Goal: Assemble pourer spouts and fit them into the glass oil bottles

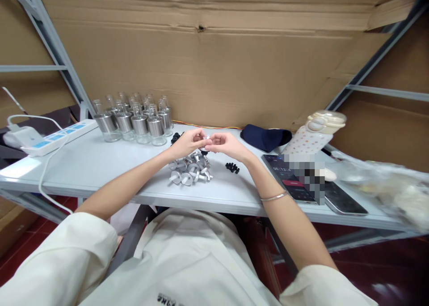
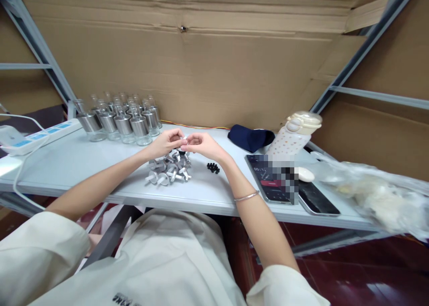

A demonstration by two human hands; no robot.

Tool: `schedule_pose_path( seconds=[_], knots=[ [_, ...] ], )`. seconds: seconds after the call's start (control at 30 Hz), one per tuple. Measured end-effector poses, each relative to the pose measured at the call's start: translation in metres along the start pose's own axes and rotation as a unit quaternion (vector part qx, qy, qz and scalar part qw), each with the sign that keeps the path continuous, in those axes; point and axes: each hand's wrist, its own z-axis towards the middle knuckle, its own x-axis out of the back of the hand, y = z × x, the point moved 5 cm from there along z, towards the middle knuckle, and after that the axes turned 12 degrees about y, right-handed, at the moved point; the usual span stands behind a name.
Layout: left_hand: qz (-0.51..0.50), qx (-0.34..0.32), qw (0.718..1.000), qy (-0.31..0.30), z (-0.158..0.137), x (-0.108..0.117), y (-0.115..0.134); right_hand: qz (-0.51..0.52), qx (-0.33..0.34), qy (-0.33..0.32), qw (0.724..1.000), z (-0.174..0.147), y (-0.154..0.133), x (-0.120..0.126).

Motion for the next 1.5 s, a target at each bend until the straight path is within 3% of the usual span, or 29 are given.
schedule_pose_path(
  seconds=[0.2,0.33,0.5,0.7,1.0,1.17,1.4,1.5],
  knots=[
    [-0.094,-0.024,0.994,0.042,0.002,0.004,0.001,0.035,0.001,0.016,0.999,0.001,0.0,0.007],
    [-0.099,-0.064,0.993,0.02,-0.002,0.001,0.002,0.068,-0.011,0.07,0.995,0.003,0.004,0.019],
    [0.057,-0.198,0.978,0.031,-0.007,0.0,0.01,0.083,-0.022,0.067,0.994,0.004,0.006,0.02],
    [0.226,-0.317,0.919,0.055,-0.008,0.007,0.015,0.067,-0.031,0.038,0.997,0.004,0.009,0.018],
    [0.385,-0.323,0.864,0.01,-0.007,0.004,0.009,0.088,-0.021,-0.034,0.995,0.003,0.011,0.012],
    [0.407,-0.313,0.858,0.008,-0.005,0.005,0.011,0.094,-0.011,-0.074,0.993,-0.001,0.006,0.009],
    [0.446,-0.346,0.825,-0.022,-0.003,0.001,0.015,0.098,0.015,-0.076,0.992,-0.002,-0.001,0.006],
    [0.443,-0.35,0.825,-0.002,-0.002,0.005,0.018,0.116,0.029,-0.072,0.99,-0.002,-0.004,0.003]
  ],
)
